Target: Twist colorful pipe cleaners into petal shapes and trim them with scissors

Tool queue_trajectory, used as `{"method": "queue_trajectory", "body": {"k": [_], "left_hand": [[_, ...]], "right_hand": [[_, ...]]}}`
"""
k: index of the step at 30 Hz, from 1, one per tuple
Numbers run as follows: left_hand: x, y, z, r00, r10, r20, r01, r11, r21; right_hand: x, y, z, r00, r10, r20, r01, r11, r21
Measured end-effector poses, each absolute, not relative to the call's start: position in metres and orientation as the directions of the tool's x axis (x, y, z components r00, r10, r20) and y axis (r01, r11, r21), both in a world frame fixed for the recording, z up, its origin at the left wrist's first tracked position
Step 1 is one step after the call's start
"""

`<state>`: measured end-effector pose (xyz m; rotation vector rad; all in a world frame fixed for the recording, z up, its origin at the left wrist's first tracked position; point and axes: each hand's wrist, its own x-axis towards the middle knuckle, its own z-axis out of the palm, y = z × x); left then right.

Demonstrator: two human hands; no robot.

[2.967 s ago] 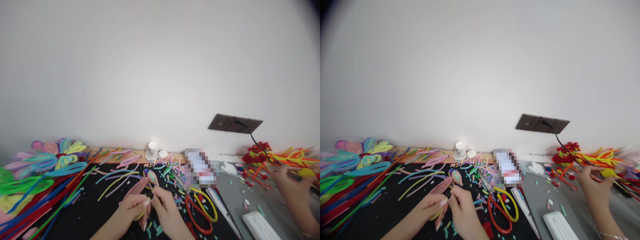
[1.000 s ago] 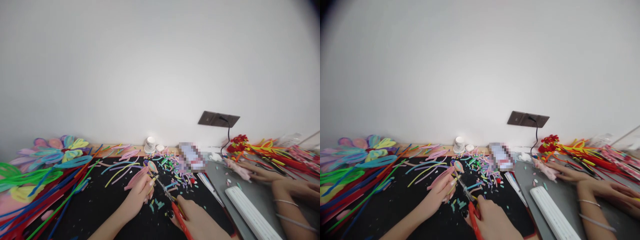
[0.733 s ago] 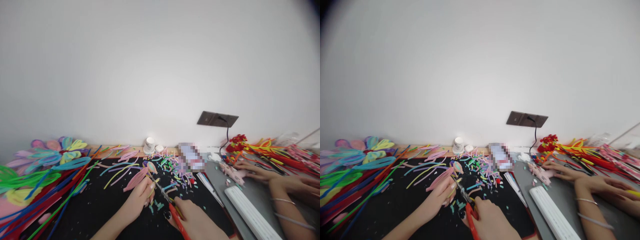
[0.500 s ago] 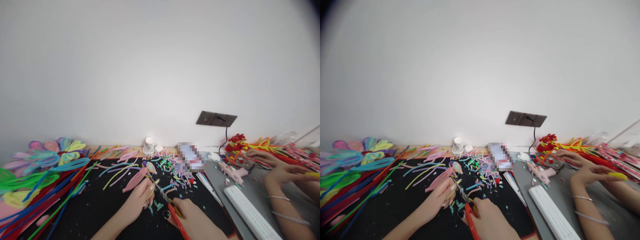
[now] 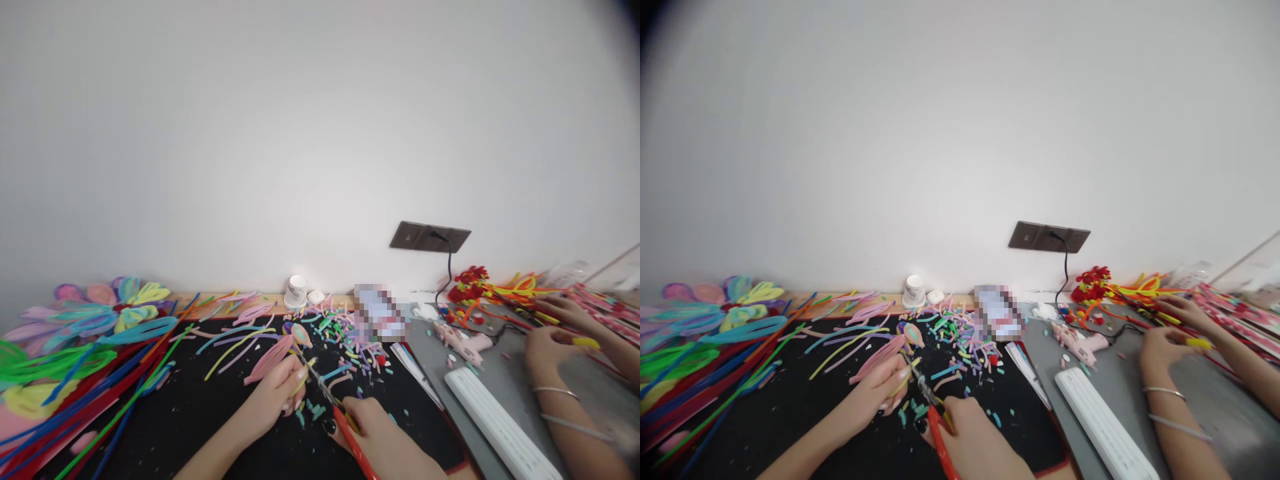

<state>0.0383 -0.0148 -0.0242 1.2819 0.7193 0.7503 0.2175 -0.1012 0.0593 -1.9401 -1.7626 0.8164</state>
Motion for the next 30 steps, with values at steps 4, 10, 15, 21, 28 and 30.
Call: {"method": "queue_trajectory", "body": {"k": [4,10,15,21,28,30], "left_hand": [[0.037,-0.016,-0.019,0.601,0.799,-0.025,-0.121,0.122,0.985],[0.040,-0.020,-0.014,0.631,0.776,0.000,-0.144,0.116,0.983],[0.041,-0.018,-0.017,0.634,0.773,-0.030,-0.134,0.148,0.980],[0.041,-0.019,-0.021,0.663,0.747,-0.048,-0.151,0.196,0.969],[0.040,-0.021,-0.013,0.661,0.749,-0.046,-0.174,0.212,0.962],[0.040,-0.021,-0.011,0.655,0.754,-0.046,-0.180,0.215,0.960]], "right_hand": [[0.215,-0.101,0.073,-0.126,0.943,-0.308,0.777,-0.098,-0.621],[0.208,-0.102,0.081,-0.106,0.921,-0.374,0.840,-0.119,-0.529],[0.206,-0.104,0.072,-0.046,0.929,-0.367,0.834,-0.167,-0.525],[0.210,-0.106,0.054,-0.087,0.927,-0.366,0.825,-0.139,-0.548],[0.211,-0.106,0.034,-0.009,0.965,-0.263,0.803,-0.149,-0.577],[0.213,-0.104,0.034,-0.021,0.973,-0.232,0.799,-0.123,-0.589]]}}
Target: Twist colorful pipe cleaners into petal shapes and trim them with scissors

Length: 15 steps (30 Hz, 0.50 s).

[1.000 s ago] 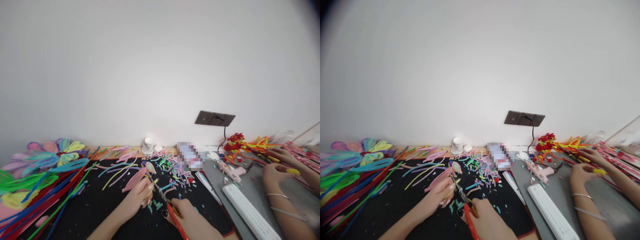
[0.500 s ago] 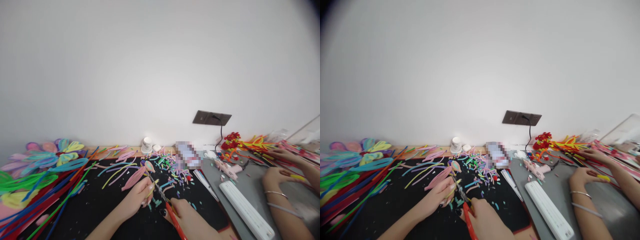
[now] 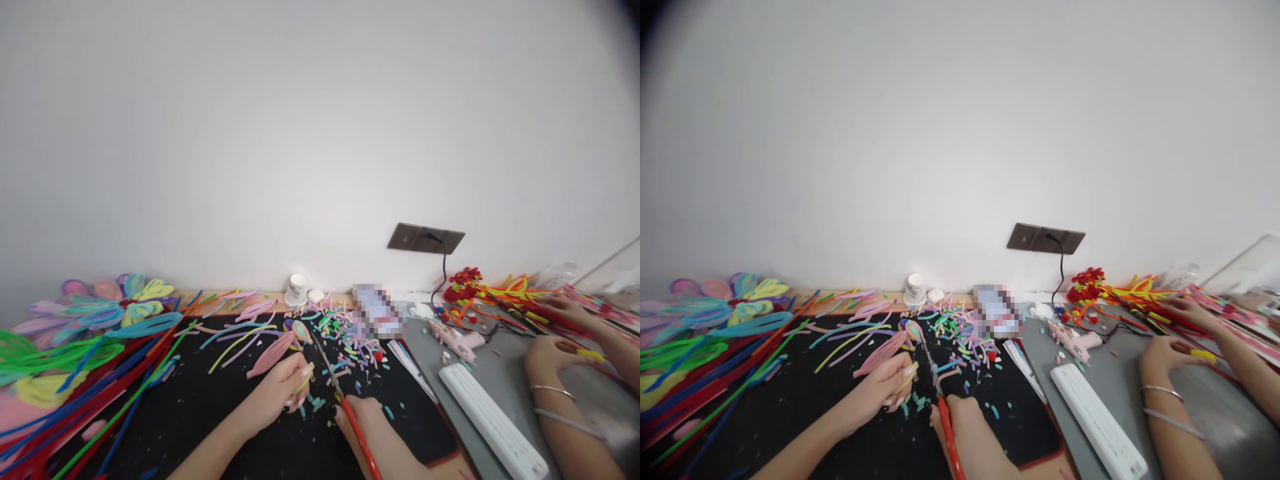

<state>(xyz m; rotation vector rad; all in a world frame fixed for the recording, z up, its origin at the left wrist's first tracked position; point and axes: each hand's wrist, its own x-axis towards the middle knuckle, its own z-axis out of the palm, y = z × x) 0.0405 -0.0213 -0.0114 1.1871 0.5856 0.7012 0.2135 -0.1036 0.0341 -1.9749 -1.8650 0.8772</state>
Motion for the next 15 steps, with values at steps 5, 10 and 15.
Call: {"method": "queue_trajectory", "body": {"k": [5,10,15], "left_hand": [[0.038,-0.016,-0.012,0.590,0.806,-0.043,-0.152,0.163,0.975],[0.033,-0.008,-0.016,0.484,0.875,0.022,-0.069,0.013,0.998],[0.030,-0.007,-0.016,0.447,0.894,-0.035,0.008,0.036,0.999]], "right_hand": [[0.233,-0.090,0.043,0.055,0.990,-0.133,0.874,-0.112,-0.472],[0.263,-0.069,0.044,0.177,0.984,-0.008,0.973,-0.176,-0.150],[0.284,-0.056,0.035,0.106,0.994,-0.038,0.986,-0.110,-0.128]]}}
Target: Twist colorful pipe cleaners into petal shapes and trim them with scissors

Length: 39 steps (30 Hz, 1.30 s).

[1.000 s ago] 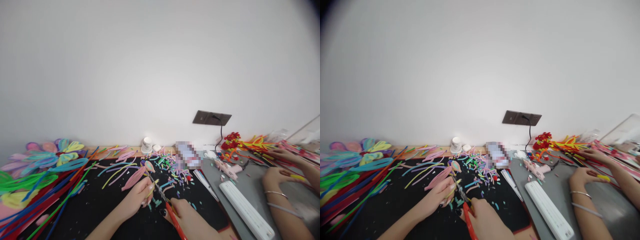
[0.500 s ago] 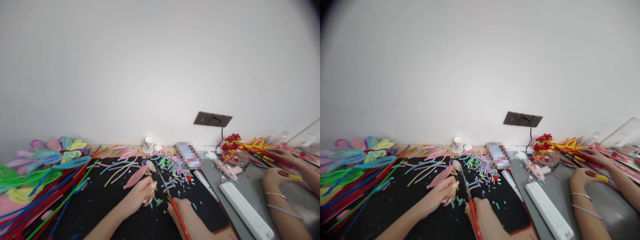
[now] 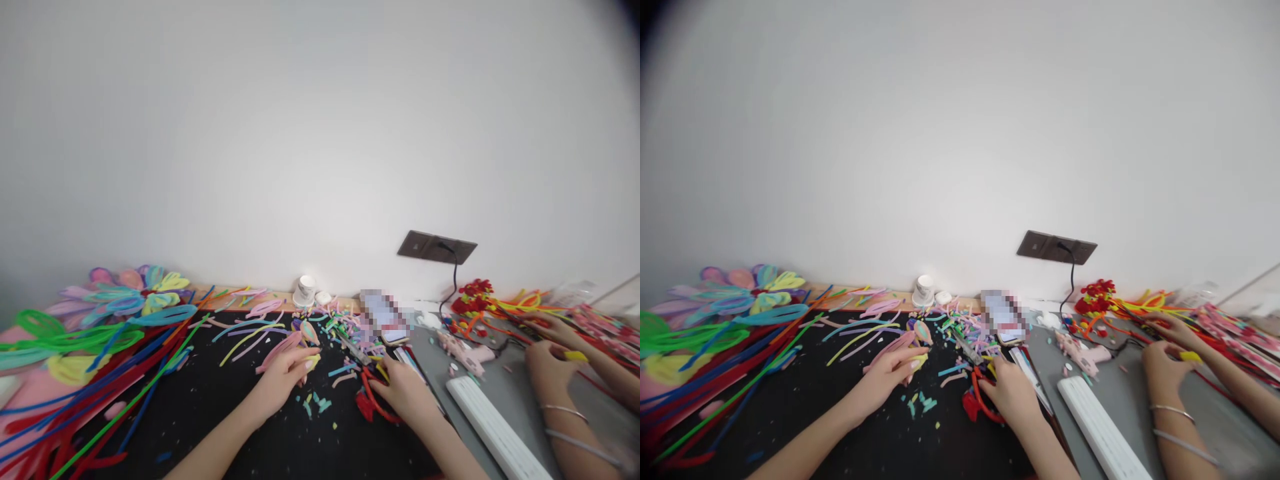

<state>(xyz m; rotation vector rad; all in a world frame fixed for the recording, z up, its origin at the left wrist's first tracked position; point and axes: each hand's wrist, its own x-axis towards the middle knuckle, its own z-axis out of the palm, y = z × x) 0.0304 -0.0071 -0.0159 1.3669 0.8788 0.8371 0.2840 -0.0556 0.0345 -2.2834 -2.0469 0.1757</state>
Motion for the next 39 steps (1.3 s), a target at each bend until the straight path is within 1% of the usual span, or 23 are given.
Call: {"method": "queue_trajectory", "body": {"k": [2,5,6,8,9,10,12,15,17,21,23,25,27,29,31,32,34,37,39], "left_hand": [[0.031,-0.007,-0.016,0.440,0.898,-0.028,-0.026,0.043,0.999],[0.033,-0.007,-0.016,0.446,0.895,-0.010,-0.120,0.071,0.990],[0.034,-0.008,-0.016,0.457,0.889,-0.014,-0.142,0.088,0.986],[0.035,-0.010,-0.014,0.493,0.870,-0.034,-0.153,0.125,0.980],[0.036,-0.011,-0.013,0.511,0.859,-0.041,-0.148,0.135,0.980],[0.036,-0.012,-0.013,0.525,0.850,-0.044,-0.144,0.139,0.980],[0.036,-0.013,-0.011,0.531,0.846,-0.043,-0.137,0.135,0.981],[0.036,-0.013,-0.010,0.502,0.864,-0.032,-0.130,0.112,0.985],[0.036,-0.013,-0.010,0.483,0.875,-0.029,-0.107,0.092,0.990],[0.037,-0.013,-0.011,0.396,0.918,-0.031,-0.022,0.043,0.999],[0.037,-0.012,-0.012,0.339,0.941,0.011,0.019,-0.019,1.000],[0.035,-0.011,-0.012,0.305,0.951,0.055,0.055,-0.075,0.996],[0.031,-0.009,-0.010,0.286,0.954,0.085,0.092,-0.116,0.989],[0.025,-0.007,-0.007,0.248,0.962,0.117,0.138,-0.155,0.978],[0.016,-0.005,-0.002,0.162,0.972,0.171,0.221,-0.205,0.954],[0.012,-0.003,0.001,0.097,0.971,0.217,0.298,-0.236,0.925],[0.003,0.001,0.005,-0.001,0.958,0.288,0.478,-0.253,0.841],[-0.008,0.007,0.006,0.038,0.946,0.321,0.680,-0.259,0.685],[-0.012,0.010,0.003,0.100,0.956,0.275,0.747,-0.255,0.614]], "right_hand": [[0.283,-0.055,0.038,0.066,0.998,-0.001,0.978,-0.065,-0.199],[0.265,-0.061,0.048,0.016,0.991,0.131,0.933,0.032,-0.358],[0.255,-0.063,0.051,-0.027,0.993,0.119,0.908,0.074,-0.413],[0.233,-0.066,0.053,-0.180,0.983,0.046,0.833,0.177,-0.525],[0.223,-0.066,0.052,-0.248,0.968,0.027,0.803,0.221,-0.553],[0.214,-0.066,0.049,-0.294,0.956,0.021,0.789,0.255,-0.559],[0.202,-0.062,0.042,-0.333,0.942,0.040,0.775,0.297,-0.558],[0.198,-0.056,0.032,-0.336,0.936,0.107,0.769,0.338,-0.543],[0.199,-0.053,0.028,-0.329,0.932,0.154,0.788,0.361,-0.499],[0.196,-0.052,0.021,-0.324,0.920,0.220,0.856,0.384,-0.346],[0.191,-0.050,0.018,-0.319,0.917,0.240,0.878,0.381,-0.289],[0.186,-0.047,0.017,-0.306,0.919,0.250,0.887,0.370,-0.275],[0.184,-0.042,0.020,-0.279,0.930,0.241,0.884,0.347,-0.313],[0.185,-0.035,0.025,-0.217,0.950,0.224,0.872,0.292,-0.392],[0.188,-0.027,0.031,-0.121,0.971,0.206,0.853,0.208,-0.479],[0.190,-0.022,0.033,-0.077,0.978,0.195,0.839,0.169,-0.517],[0.190,-0.011,0.037,-0.053,0.986,0.161,0.808,0.137,-0.574],[0.184,0.005,0.039,-0.083,0.985,0.149,0.776,0.158,-0.611],[0.176,0.015,0.038,-0.097,0.981,0.165,0.757,0.181,-0.628]]}}
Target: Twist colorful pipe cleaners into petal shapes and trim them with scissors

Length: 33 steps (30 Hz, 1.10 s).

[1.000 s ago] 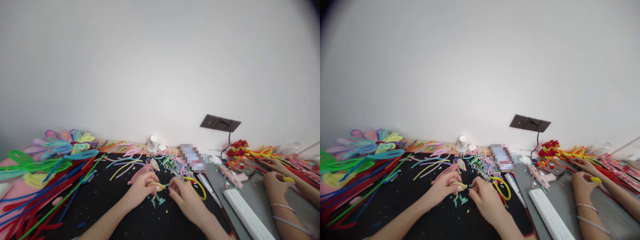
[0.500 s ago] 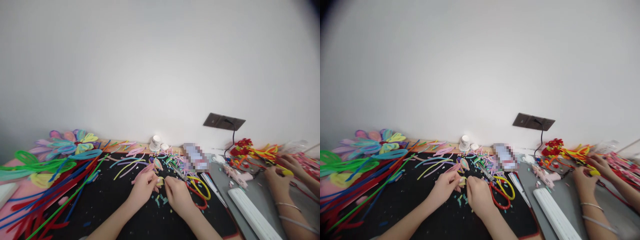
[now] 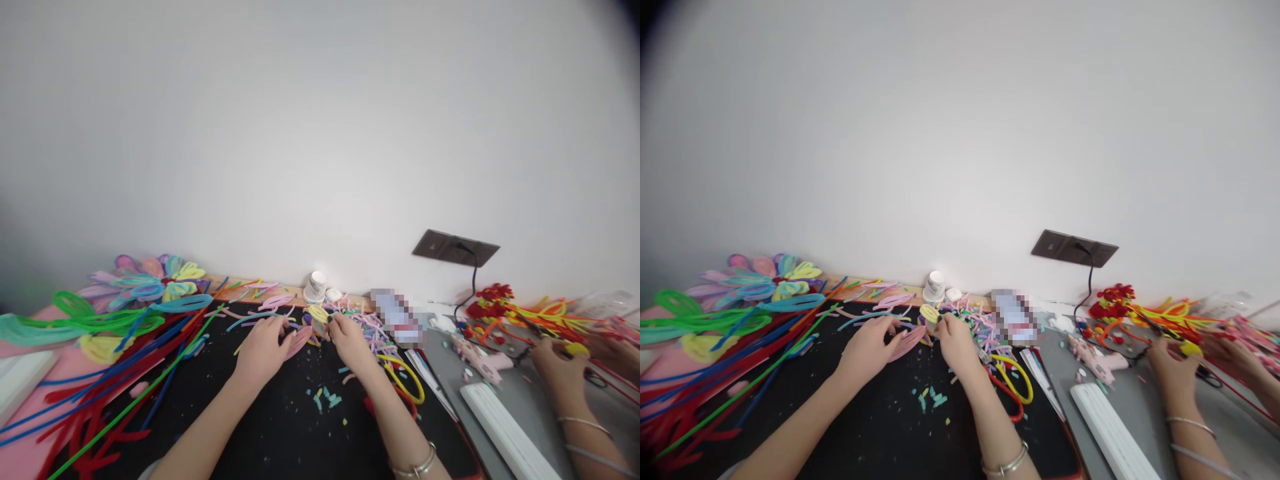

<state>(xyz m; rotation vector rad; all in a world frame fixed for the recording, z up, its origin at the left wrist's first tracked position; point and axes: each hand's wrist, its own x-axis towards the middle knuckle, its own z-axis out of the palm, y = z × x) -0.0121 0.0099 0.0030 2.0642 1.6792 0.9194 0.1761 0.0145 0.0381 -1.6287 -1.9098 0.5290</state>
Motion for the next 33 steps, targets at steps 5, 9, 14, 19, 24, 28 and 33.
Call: {"method": "queue_trajectory", "body": {"k": [5,9,14,19,24,28,33], "left_hand": [[-0.011,0.010,-0.004,0.205,0.965,0.163,0.784,-0.262,0.562],[-0.013,0.011,0.002,0.126,0.973,0.195,0.792,-0.217,0.571],[-0.033,0.023,0.003,-0.094,0.922,0.377,0.900,-0.084,0.428],[-0.046,0.032,-0.007,-0.084,0.945,0.315,0.945,-0.025,0.326],[-0.047,0.032,-0.006,-0.018,0.976,0.218,0.946,-0.054,0.319],[-0.048,0.033,-0.009,-0.010,0.977,0.214,0.941,-0.063,0.333],[-0.051,0.038,-0.014,-0.040,0.901,0.431,0.838,-0.205,0.506]], "right_hand": [[0.160,0.033,0.032,-0.097,0.979,0.180,0.749,0.191,-0.635],[0.156,0.036,0.028,-0.129,0.983,0.130,0.787,0.181,-0.590],[0.160,0.030,0.022,-0.184,0.981,0.063,0.797,0.187,-0.574],[0.167,0.027,0.015,-0.078,0.970,0.231,0.744,0.211,-0.634],[0.173,0.024,0.010,-0.041,0.946,0.322,0.704,0.256,-0.662],[0.175,0.021,0.008,-0.011,0.927,0.375,0.698,0.275,-0.661],[0.176,0.019,0.008,0.015,0.914,0.406,0.687,0.286,-0.669]]}}
